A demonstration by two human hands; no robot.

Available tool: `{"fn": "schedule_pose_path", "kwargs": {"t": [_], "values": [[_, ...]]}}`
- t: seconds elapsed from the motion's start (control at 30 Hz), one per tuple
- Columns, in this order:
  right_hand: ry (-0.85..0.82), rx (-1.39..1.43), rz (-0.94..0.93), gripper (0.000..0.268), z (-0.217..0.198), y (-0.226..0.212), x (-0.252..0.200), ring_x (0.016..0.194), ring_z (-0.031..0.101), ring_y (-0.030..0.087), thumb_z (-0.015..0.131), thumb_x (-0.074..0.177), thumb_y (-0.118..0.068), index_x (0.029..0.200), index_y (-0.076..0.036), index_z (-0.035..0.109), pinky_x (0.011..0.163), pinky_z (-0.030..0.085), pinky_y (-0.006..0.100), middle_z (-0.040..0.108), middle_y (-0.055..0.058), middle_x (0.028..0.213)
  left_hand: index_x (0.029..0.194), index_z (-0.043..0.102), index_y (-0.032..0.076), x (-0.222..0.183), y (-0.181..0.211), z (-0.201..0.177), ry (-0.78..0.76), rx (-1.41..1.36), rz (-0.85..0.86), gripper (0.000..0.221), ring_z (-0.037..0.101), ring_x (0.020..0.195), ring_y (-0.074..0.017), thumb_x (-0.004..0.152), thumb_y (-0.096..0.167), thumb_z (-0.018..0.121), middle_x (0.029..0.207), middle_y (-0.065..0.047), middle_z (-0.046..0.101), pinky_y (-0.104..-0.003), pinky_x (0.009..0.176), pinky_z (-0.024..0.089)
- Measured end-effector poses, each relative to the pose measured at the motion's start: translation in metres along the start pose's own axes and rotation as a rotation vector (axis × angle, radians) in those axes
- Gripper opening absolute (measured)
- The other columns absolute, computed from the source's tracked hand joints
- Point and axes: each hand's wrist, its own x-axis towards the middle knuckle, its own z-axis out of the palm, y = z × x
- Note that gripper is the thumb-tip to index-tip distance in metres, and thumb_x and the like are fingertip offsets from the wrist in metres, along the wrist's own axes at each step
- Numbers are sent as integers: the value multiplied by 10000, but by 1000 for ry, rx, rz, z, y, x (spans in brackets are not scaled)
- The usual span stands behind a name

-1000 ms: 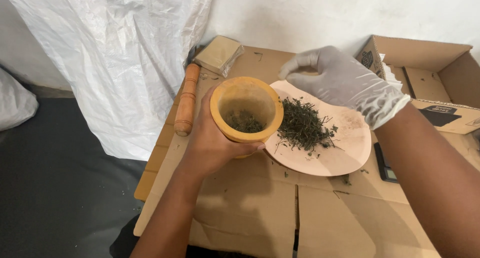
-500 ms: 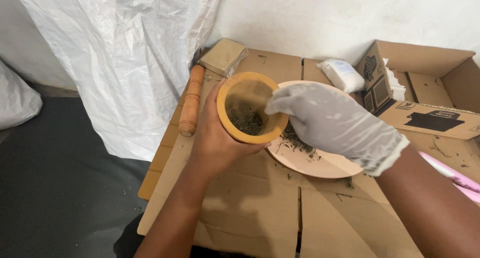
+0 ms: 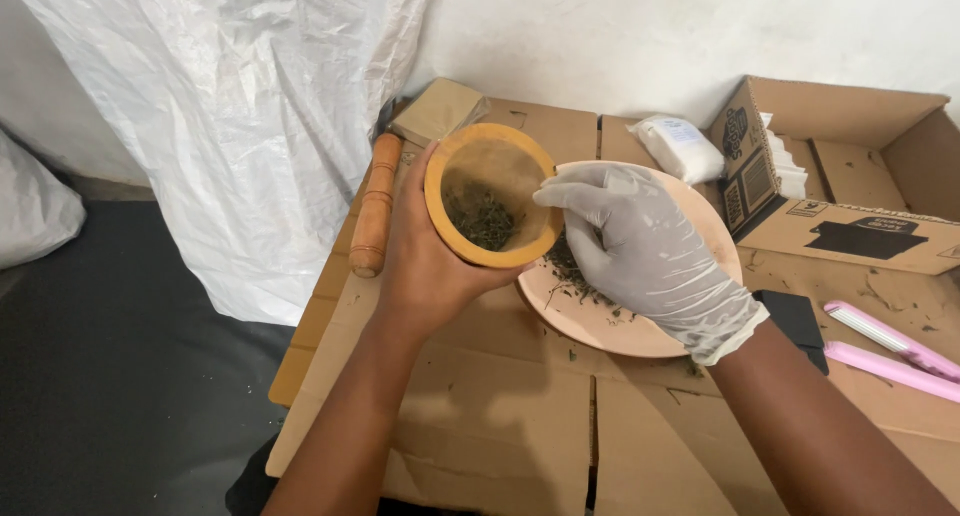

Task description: Emptying dried leaves from a wooden mortar onto a plate and sorting through them by hand to remove stems or debris.

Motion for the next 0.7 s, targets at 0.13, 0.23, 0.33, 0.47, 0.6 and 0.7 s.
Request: {"fn": "schedule_pose_path", "kwargs": {"t": [0.13, 0.23, 0.33, 0.47, 0.6, 0.7], "values": [[0, 27, 3, 264, -3, -6, 5, 1019, 724, 268, 604, 913, -44, 1090, -106, 790, 824, 568, 389, 756, 90, 1188, 1486, 334, -1, 3, 2, 1, 6, 6, 33, 1202, 491, 1420, -317, 570, 362, 1022, 1490, -164, 502, -438, 1200, 427], [33, 94, 50, 225, 4, -3, 3, 1021, 722, 284, 644, 894, -34, 1059, -98, 784, 868, 572, 398, 751, 106, 1153, 1499, 325, 1, 2, 1, 2, -18, 43, -23, 1260, 487, 1435, -324, 529, 384, 1033, 1519, -167, 502, -438, 1192, 423], [10, 63, -11, 198, 5, -4, 4, 1038, 718, 271, 681, 895, -95, 1065, -97, 782, 918, 538, 411, 746, 97, 1143, 1496, 328, 17, 2, 2, 2, -12, 16, -62, 1250, 481, 1434, -305, 522, 359, 1031, 1520, -155, 495, -419, 1196, 409], [-49, 115, 60, 167, 8, -3, 3, 1143, 676, 283, 666, 905, -139, 1013, -123, 793, 1045, 456, 487, 727, 88, 1229, 1489, 327, 17, 2, -2, 4, 11, 11, -3, 1220, 480, 1433, -304, 553, 368, 1026, 1511, -149, 490, -427, 1202, 420], [-75, 57, 58, 199, 7, 2, 1, 1152, 672, 287, 662, 913, -189, 1047, -144, 803, 1039, 478, 461, 719, 85, 1279, 1467, 377, 12, 7, 9, 0, -10, -12, -27, 1164, 507, 1404, -295, 557, 365, 1012, 1484, -136, 528, -417, 1174, 442], [-30, 20, 29, 177, 0, 1, -1, 1144, 687, 272, 675, 927, -161, 1043, -130, 805, 1028, 504, 431, 732, 92, 1261, 1502, 342, 13, 11, -1, 2, -55, 70, 31, 1214, 512, 1400, -339, 575, 393, 1028, 1515, -159, 496, -458, 1147, 459]]}}
